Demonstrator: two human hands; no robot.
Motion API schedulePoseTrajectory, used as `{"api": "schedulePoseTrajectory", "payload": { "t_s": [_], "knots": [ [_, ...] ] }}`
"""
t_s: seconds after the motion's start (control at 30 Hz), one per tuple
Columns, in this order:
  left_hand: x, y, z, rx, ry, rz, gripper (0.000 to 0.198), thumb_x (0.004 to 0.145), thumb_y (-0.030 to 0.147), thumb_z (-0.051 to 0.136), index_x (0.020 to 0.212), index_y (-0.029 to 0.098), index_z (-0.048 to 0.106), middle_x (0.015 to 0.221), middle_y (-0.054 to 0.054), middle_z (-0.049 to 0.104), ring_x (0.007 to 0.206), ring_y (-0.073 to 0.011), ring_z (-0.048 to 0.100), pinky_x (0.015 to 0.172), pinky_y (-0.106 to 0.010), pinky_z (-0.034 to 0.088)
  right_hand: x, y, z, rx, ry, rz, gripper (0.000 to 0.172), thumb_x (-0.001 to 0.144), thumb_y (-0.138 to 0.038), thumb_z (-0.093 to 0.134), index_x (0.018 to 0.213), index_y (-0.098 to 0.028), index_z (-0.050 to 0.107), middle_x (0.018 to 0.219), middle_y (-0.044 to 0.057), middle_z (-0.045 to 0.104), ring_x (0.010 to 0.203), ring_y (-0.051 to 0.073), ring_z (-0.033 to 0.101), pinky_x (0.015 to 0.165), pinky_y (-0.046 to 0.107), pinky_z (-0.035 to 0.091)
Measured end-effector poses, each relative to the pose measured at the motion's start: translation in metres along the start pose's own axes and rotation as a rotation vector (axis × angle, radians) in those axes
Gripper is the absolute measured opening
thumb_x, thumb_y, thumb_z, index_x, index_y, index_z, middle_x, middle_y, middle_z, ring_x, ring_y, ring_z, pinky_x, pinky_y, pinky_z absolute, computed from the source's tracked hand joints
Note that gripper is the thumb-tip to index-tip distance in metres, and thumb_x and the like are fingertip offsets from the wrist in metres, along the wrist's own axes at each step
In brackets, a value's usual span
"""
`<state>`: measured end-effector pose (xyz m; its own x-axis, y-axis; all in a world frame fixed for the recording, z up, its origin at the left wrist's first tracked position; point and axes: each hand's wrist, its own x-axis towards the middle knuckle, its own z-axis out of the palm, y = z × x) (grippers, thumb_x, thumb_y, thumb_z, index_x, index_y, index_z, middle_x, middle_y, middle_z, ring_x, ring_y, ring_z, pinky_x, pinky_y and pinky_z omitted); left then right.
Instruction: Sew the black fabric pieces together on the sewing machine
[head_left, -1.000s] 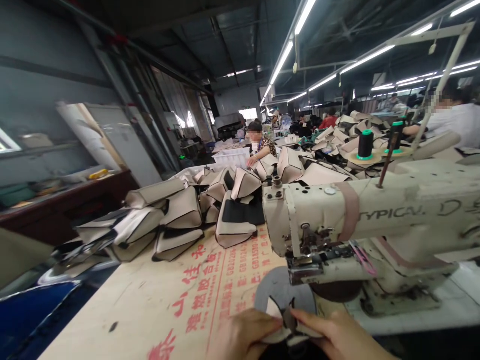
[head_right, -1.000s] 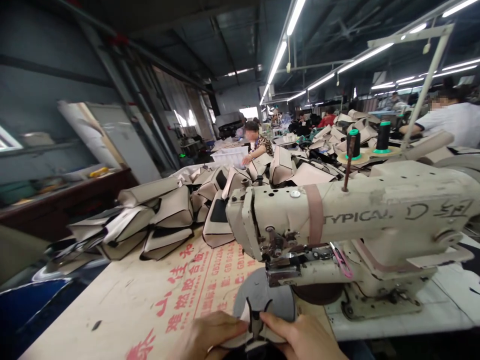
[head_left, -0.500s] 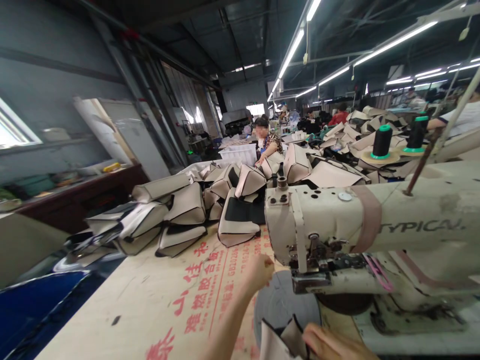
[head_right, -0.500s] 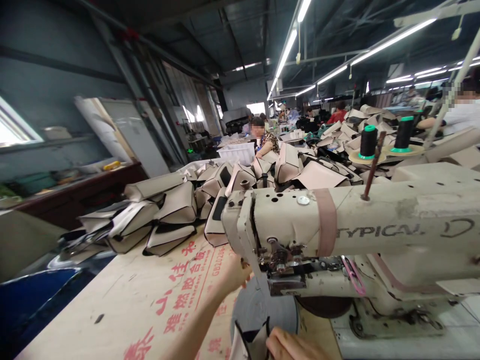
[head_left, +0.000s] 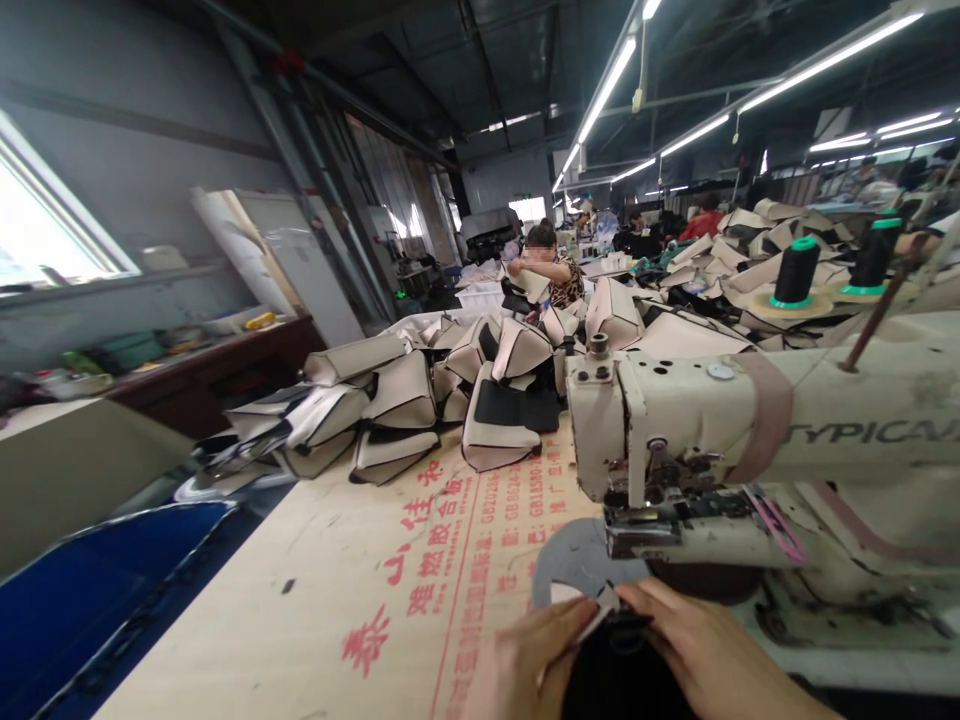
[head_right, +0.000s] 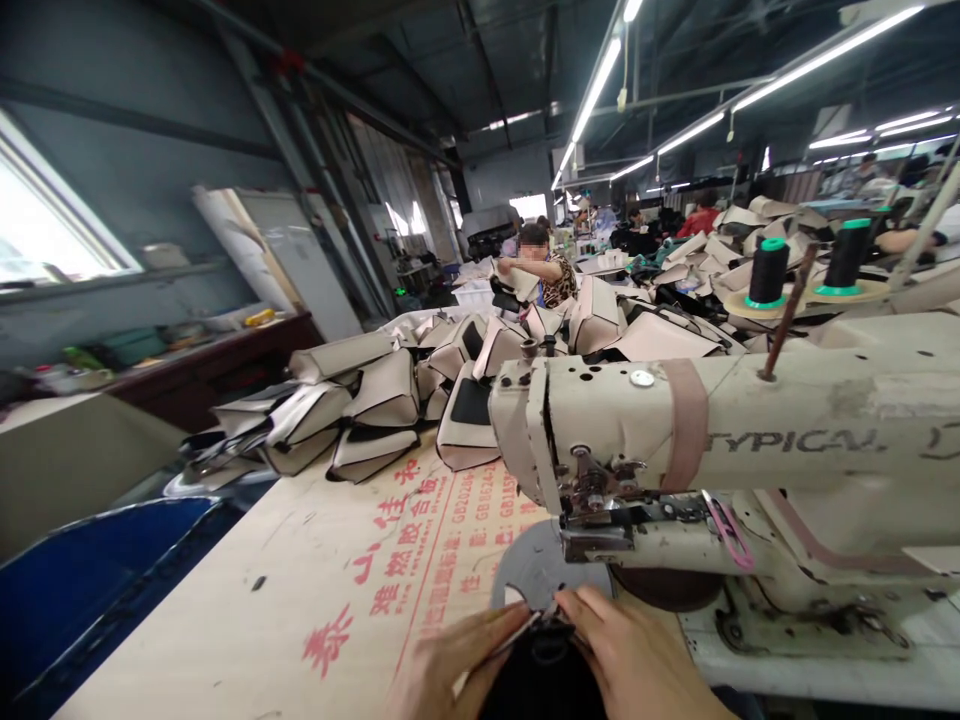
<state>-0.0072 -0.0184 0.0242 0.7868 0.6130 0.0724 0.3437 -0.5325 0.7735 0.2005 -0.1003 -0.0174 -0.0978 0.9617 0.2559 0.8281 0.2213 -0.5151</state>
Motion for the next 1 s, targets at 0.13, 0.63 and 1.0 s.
{"api": "schedulePoseTrajectory", "payload": {
  "t_s": [0.13, 0.63, 1.0],
  "knots": [
    [0.024, 0.006, -0.02, -0.081, -0.177, -0.001, 0.029, 0.081, 0.023, 0.056, 0.108, 0.032, 0.063, 0.11, 0.004, 0.065, 0.101, -0.0165, 0.06, 0.093, -0.027, 0.045, 0.001, 0.007, 0.003, 0.003, 0.002, -0.051, 0.043, 0.083, -0.008, 0.041, 0.122, -0.024, 0.05, 0.121, 0.005, 0.051, 0.103, 0.017, 0.055, 0.088, 0.028, 0.046],
    [0.029, -0.004, -0.008, 0.006, 0.089, 0.072, 0.017, 0.083, 0.032, 0.053, 0.083, 0.018, 0.065, 0.085, -0.004, 0.066, 0.081, -0.016, 0.06, 0.076, -0.025, 0.048, 0.019, -0.008, -0.008, 0.097, 0.001, -0.184, 0.024, 0.092, -0.016, 0.034, 0.097, -0.018, 0.058, 0.09, 0.003, 0.063, 0.083, 0.016, 0.06, 0.075, 0.027, 0.046],
    [0.038, -0.008, -0.001, 0.193, 0.063, 0.246, 0.032, 0.09, 0.02, 0.041, 0.117, 0.026, 0.055, 0.085, -0.003, 0.062, 0.076, -0.0118, 0.059, 0.069, -0.021, 0.049, 0.018, 0.001, -0.009, 0.145, -0.035, -0.045, 0.021, 0.094, -0.021, 0.037, 0.083, -0.018, 0.054, 0.078, 0.0, 0.06, 0.072, 0.014, 0.058, 0.067, 0.024, 0.039]
  ]
}}
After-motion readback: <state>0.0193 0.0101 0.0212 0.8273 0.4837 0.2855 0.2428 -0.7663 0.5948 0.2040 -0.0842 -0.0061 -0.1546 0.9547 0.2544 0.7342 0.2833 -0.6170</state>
